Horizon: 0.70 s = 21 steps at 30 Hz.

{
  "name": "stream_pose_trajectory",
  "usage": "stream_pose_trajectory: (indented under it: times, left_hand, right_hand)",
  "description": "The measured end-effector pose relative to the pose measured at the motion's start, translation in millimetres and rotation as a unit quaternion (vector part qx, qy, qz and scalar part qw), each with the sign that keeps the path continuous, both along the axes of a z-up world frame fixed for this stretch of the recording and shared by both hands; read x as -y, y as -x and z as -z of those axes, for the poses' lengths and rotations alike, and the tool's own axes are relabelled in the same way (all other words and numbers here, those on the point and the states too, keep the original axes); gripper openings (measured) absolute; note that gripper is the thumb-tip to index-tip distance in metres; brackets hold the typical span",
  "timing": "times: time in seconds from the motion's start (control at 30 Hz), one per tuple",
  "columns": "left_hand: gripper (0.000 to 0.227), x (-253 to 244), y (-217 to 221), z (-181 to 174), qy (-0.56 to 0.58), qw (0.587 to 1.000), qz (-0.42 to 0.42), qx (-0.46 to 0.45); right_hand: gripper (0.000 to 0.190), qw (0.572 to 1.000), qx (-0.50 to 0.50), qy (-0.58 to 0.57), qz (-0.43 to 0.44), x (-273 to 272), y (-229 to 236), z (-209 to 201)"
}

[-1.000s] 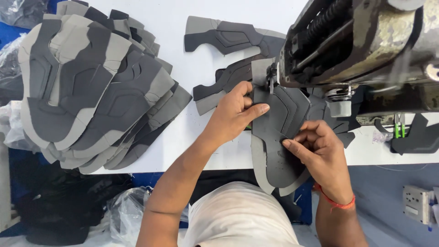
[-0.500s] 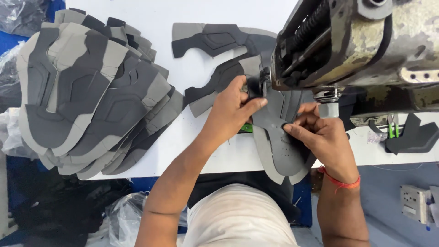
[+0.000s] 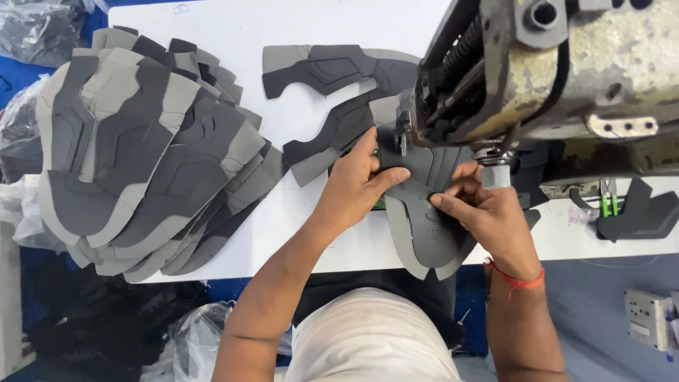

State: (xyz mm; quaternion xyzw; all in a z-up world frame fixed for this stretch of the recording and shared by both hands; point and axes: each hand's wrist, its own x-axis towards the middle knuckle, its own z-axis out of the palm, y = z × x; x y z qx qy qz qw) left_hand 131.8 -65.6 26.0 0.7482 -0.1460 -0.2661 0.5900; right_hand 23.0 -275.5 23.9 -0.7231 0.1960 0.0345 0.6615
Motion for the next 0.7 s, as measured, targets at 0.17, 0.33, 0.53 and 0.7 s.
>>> stream_pose_trajectory:
  times: [0.17, 0.33, 0.53, 0.7]
  left_hand:
    - [0.045, 0.6, 1.2, 0.0, 0.035, 0.999, -0.008, -0.002]
    - [0.034, 0.2, 3.1, 2.0, 0.022, 0.999, -0.018, 0.024]
    - [0.035, 1.1, 11.6, 2.9, 0.060, 0.997, -0.029, 0.038]
    - [0.034, -7.7, 20.5, -7.0, 0.056, 0.998, -0.025, -0.012]
  right_hand:
    - [0.030, 1.000, 0.007, -0.005, -0.006, 3.3, 0.0, 9.8]
    - [0.025, 0.999, 0.018, -0.022, -0.017, 2.2, -1.9, 9.9]
    - [0.023, 1.000, 0.024, -0.018, 0.000, -2.9, 2.7, 2.6]
    - [0.023, 1.000, 0.015, 0.006, 0.008, -12.8, 7.5, -20.7]
